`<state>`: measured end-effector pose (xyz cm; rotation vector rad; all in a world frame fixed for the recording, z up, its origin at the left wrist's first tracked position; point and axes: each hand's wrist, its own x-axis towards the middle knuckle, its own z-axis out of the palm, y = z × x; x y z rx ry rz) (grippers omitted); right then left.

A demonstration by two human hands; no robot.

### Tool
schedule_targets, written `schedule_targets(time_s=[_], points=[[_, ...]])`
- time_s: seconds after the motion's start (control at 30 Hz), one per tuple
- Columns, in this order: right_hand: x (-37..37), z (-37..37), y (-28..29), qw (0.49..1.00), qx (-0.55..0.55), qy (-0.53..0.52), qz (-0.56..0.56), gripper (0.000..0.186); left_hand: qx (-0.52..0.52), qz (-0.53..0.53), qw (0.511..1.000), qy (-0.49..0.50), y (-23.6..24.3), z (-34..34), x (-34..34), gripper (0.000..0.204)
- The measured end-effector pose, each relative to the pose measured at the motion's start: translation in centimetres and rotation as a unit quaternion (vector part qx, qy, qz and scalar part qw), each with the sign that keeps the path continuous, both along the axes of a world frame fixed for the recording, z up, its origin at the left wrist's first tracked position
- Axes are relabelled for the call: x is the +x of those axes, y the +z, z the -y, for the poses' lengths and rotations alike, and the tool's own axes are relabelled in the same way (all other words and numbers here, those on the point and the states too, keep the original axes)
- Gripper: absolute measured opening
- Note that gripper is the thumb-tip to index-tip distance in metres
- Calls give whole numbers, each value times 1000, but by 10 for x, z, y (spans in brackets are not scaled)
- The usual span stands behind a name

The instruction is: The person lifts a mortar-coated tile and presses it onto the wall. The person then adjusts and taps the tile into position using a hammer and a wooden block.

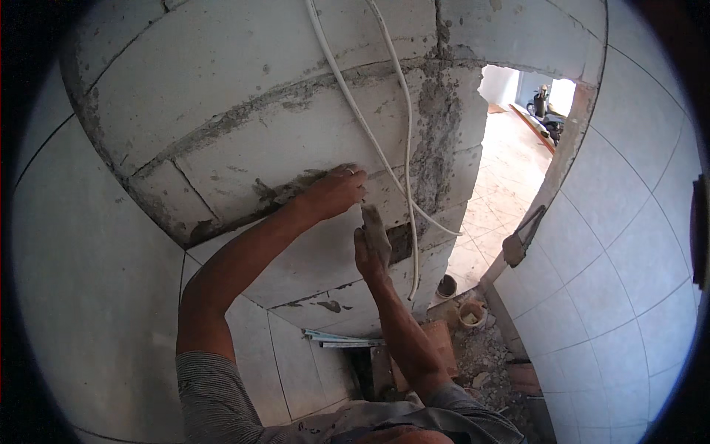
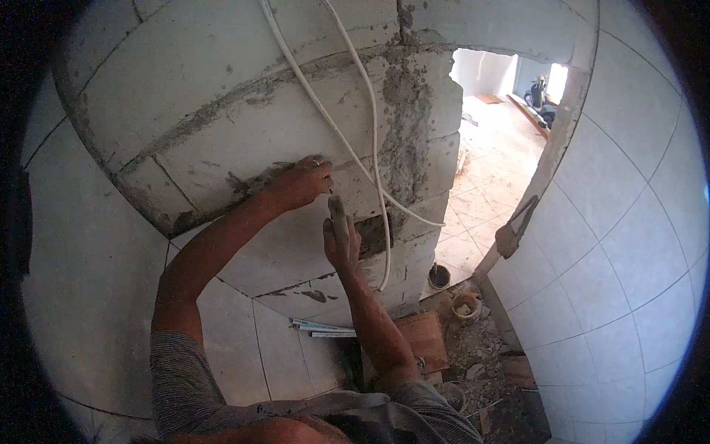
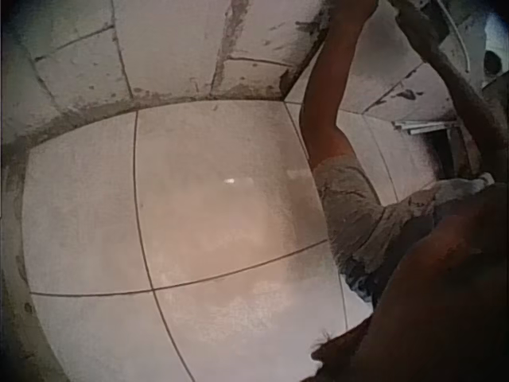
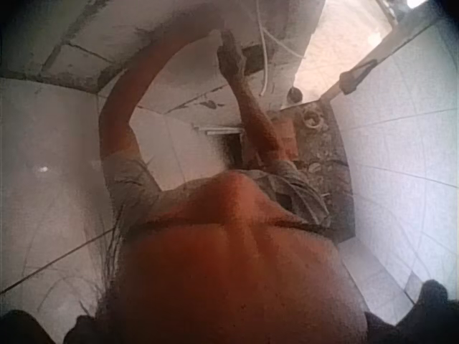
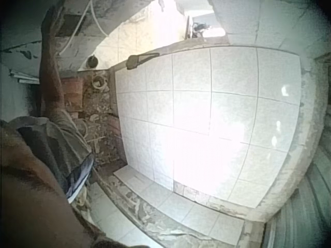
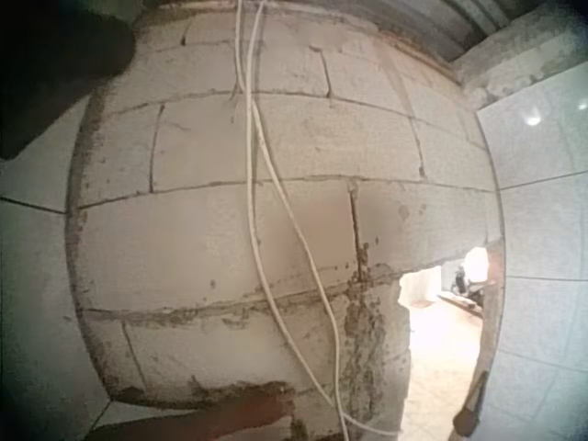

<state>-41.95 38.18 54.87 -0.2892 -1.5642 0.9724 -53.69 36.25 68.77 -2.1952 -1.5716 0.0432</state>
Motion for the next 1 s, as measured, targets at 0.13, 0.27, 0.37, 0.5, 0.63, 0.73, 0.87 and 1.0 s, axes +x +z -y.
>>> schedule_targets(time_s=[0.13,0.27,0.37,0.5,0.63,0.73,0.87,1.0], points=[[-8,-10,-6,995,94,-38,-6,42,32,11,999,-5,-4,2,-4,7],[-8,-15,-21,990,107,-86,26,39,-28,15,999,21,-1,-3,0,8],[2,-3,-10,994,84,-62,43,39,10,-35,999,-8,-6,-2,-9,9],[1,-11,-3,992,95,-32,74,40,3,-5,1000,-3,-7,-5,-10,9],[-4,-17,2,980,186,-74,-4,41,-10,37,999,-1,-3,1,-6,8],[-2,-17,-24,981,140,-129,26,40,-13,38,999,12,3,-2,5,7],[-2,-17,-18,994,91,-57,30,35,-8,3,1000,-1,1,0,-3,6],[-9,-26,-20,991,93,-48,83,32,-37,20,999,8,-3,-6,-10,7]])
